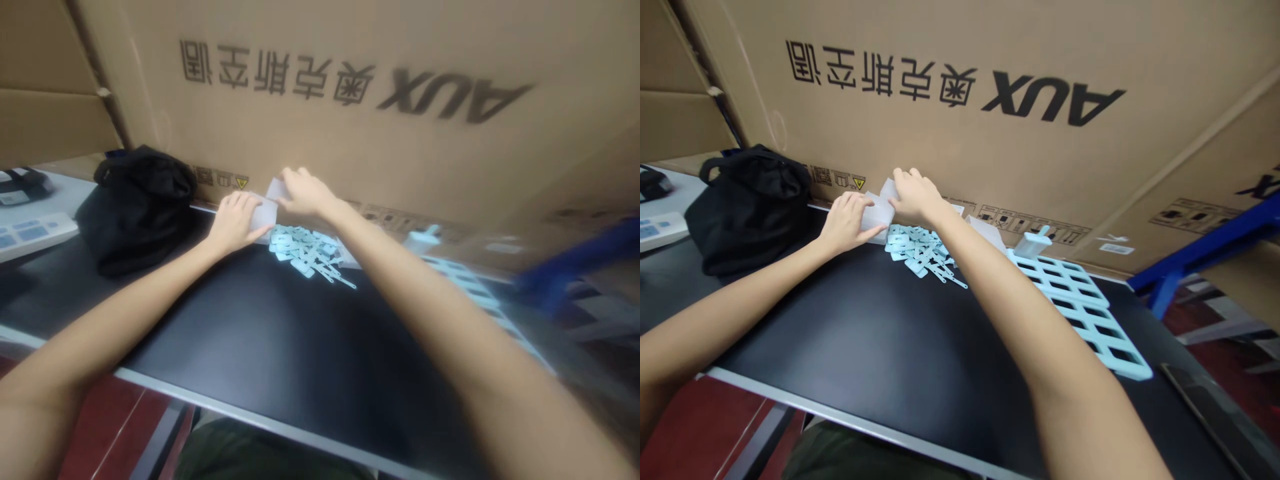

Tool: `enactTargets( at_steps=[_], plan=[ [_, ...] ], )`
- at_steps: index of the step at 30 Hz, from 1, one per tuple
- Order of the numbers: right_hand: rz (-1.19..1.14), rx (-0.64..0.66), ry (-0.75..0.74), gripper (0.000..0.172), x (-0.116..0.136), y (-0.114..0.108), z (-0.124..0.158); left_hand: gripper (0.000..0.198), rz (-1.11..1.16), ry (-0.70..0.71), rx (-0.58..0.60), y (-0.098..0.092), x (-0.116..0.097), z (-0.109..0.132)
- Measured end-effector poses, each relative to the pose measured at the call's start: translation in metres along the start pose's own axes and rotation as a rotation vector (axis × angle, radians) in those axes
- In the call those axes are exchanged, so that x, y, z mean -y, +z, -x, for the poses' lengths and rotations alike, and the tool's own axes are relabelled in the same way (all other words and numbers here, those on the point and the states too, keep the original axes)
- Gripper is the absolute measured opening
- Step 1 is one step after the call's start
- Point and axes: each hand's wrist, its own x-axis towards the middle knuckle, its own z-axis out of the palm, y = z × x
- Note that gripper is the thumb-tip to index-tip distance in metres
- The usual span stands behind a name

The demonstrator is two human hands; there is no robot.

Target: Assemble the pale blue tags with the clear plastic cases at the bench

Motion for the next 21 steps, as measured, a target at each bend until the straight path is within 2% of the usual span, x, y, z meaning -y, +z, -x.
enactTargets(
  at_steps=[4, 10, 17, 19, 21],
  plan=[
    [-0.071, -0.011, -0.016, 0.045, 0.008, 0.011, -0.023, 0.058, 0.096, -0.033, -0.085, 0.006, 0.006, 0.005],
    [-0.046, 0.001, -0.065, 0.041, 0.024, 0.028, -0.043, 0.05, 0.104, -0.109, -0.148, 0.01, 0.014, 0.008],
    [-0.019, 0.009, -0.085, 0.035, 0.032, 0.035, -0.034, 0.047, 0.124, -0.112, -0.115, 0.016, 0.018, 0.009],
    [-0.029, -0.051, -0.097, 0.038, 0.026, 0.028, -0.027, 0.045, 0.131, -0.093, -0.133, 0.015, 0.019, 0.009],
    [-0.032, -0.17, -0.094, 0.043, 0.011, 0.015, -0.016, 0.042, 0.138, -0.058, -0.169, 0.013, 0.019, 0.009]
  ],
)
